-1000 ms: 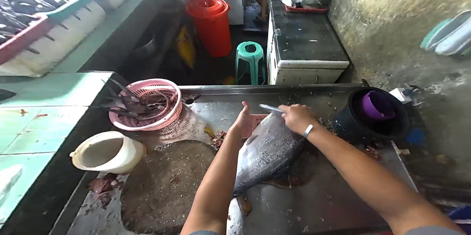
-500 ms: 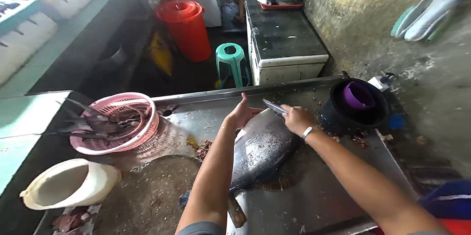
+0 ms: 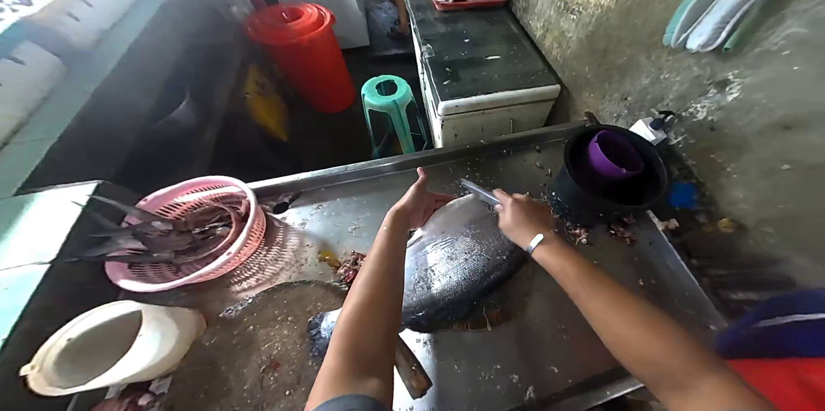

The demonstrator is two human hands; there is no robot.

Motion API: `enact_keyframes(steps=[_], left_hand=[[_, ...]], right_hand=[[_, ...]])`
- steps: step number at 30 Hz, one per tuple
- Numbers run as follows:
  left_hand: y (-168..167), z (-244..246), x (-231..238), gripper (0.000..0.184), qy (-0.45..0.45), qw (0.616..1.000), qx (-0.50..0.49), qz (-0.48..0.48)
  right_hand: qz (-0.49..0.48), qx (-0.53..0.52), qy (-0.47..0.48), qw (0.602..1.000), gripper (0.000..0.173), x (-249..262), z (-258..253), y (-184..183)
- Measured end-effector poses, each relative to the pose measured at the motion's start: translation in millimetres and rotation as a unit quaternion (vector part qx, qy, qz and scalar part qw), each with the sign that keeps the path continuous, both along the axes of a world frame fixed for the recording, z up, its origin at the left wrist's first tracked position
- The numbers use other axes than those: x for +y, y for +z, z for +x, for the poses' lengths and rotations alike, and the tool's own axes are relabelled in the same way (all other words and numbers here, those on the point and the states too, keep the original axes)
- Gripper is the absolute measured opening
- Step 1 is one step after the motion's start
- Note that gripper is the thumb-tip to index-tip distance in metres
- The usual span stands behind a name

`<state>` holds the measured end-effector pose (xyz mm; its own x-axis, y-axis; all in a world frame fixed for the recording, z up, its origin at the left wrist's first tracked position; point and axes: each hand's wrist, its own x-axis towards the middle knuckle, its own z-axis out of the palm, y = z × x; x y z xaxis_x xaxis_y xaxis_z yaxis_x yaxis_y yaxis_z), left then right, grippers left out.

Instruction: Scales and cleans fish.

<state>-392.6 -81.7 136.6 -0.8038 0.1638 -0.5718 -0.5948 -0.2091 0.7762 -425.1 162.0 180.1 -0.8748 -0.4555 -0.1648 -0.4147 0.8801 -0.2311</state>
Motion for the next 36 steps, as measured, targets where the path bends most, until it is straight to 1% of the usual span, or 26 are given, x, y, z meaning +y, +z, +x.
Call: enact_keyframes(steps=[1,3,5,6,8,9,11,13,15,17,19,20,22,24,25,26,28,29,31,33,35,36], left_hand=[[-2.8,2.2,1.2,0.124,0.012,1.0,0.005,0.001],[-6.3,7.9,2.4,0.122,0.04,0.999,0.014,-0.002],[-6.7,17.2,1.8,0.124,0.034,0.999,0.005,0.002],[-7.0,21.3,0.8,0.125,0.033,0.999,0.005,0.009],[-5.4,27.2,-0.1,0.124,0.043,0.999,0.008,0.027],[-3.2,28.2,1.4,0.123,0.049,0.998,0.009,0.029],[-2.2,33.0,2.7,0.12,0.058,0.998,0.01,0.01],[-5.0,38.9,3.9,0.119,0.062,0.998,0.012,-0.017],[-5.5,42.1,1.7,0.118,0.059,0.998,0.02,-0.017],[-7.1,42.4,3.4,0.114,0.06,0.998,0.019,-0.02],[-11.0,47.7,6.9,0.104,0.071,0.996,0.008,-0.061],[-16.5,50.3,7.3,0.094,0.084,0.992,0.001,-0.093],[-31.0,56.7,7.6,0.069,0.13,0.978,0.004,-0.162],[-32.7,63.8,7.8,0.045,0.121,0.972,0.04,-0.196],[-31.9,69.0,9.3,0.038,0.103,0.971,0.055,-0.209],[-32.2,74.2,10.9,0.036,0.088,0.969,0.059,-0.224],[-38.5,85.9,13.1,0.042,0.077,0.964,0.049,-0.251],[-42.6,90.4,13.2,0.045,0.083,0.961,0.046,-0.261],[-53.1,99.9,14.0,0.05,0.109,0.954,0.055,-0.275],[-64.4,115.2,16.6,0.054,0.142,0.942,0.074,-0.294],[-75.3,140.9,19.5,0.065,0.158,0.926,0.084,-0.333],[-80.1,156.9,21.2,0.072,0.166,0.917,0.088,-0.353]], right_hand=[[-0.009,0.007,0.024,1.0,0.041,-7.2,9.5,3.2],[0.021,-0.028,0.059,0.998,0.04,-15.7,12.5,-0.6],[0.041,-0.056,0.038,0.997,0.032,-11.9,0.3,-1.6],[0.046,-0.043,0.024,0.998,0.029,-11.2,-4.3,3.7],[0.017,-0.005,0.032,0.999,0.031,-18.9,3.6,18.0],[0.009,-0.003,0.045,0.999,0.034,-24.0,9.7,21.9],[0.023,-0.052,0.049,0.997,0.033,-24.9,11.4,16.6],[0.039,-0.067,0.014,0.997,0.024,-14.6,1.7,9.4],[0.023,-0.034,0.012,0.999,0.03,-12.1,3.6,11.6],[-0.002,-0.014,0.046,0.999,0.039,-13.0,16.6,4.3],[0.03,-0.062,0.05,0.996,0.042,-4.0,18.8,-12.5],[0.046,-0.075,0.027,0.996,0.039,2.6,12.4,-15.9],[0.051,-0.048,-0.012,0.997,0.035,5.2,5.8,-6.6],[0.033,-0.025,0.025,0.999,0.039,-4.4,18.3,5.7],[0.043,-0.033,0.054,0.997,0.04,-7.6,23.5,2.3],[0.055,-0.051,0.07,0.995,0.04,-6.4,22.6,-6.1],[0.058,-0.074,0.034,0.995,0.036,4.5,8.7,-18.6],[0.056,-0.056,0.013,0.997,0.033,6.9,4.2,-15.8],[0.062,-0.04,0.037,0.997,0.038,2.4,14.2,-2.7],[0.087,-0.068,0.078,0.991,0.041,2.2,22.0,-5.8],[0.081,-0.062,0.052,0.993,0.035,11.7,9.3,-14.6],[0.081,-0.041,0.035,0.995,0.033,12.5,3.9,-8.1]])
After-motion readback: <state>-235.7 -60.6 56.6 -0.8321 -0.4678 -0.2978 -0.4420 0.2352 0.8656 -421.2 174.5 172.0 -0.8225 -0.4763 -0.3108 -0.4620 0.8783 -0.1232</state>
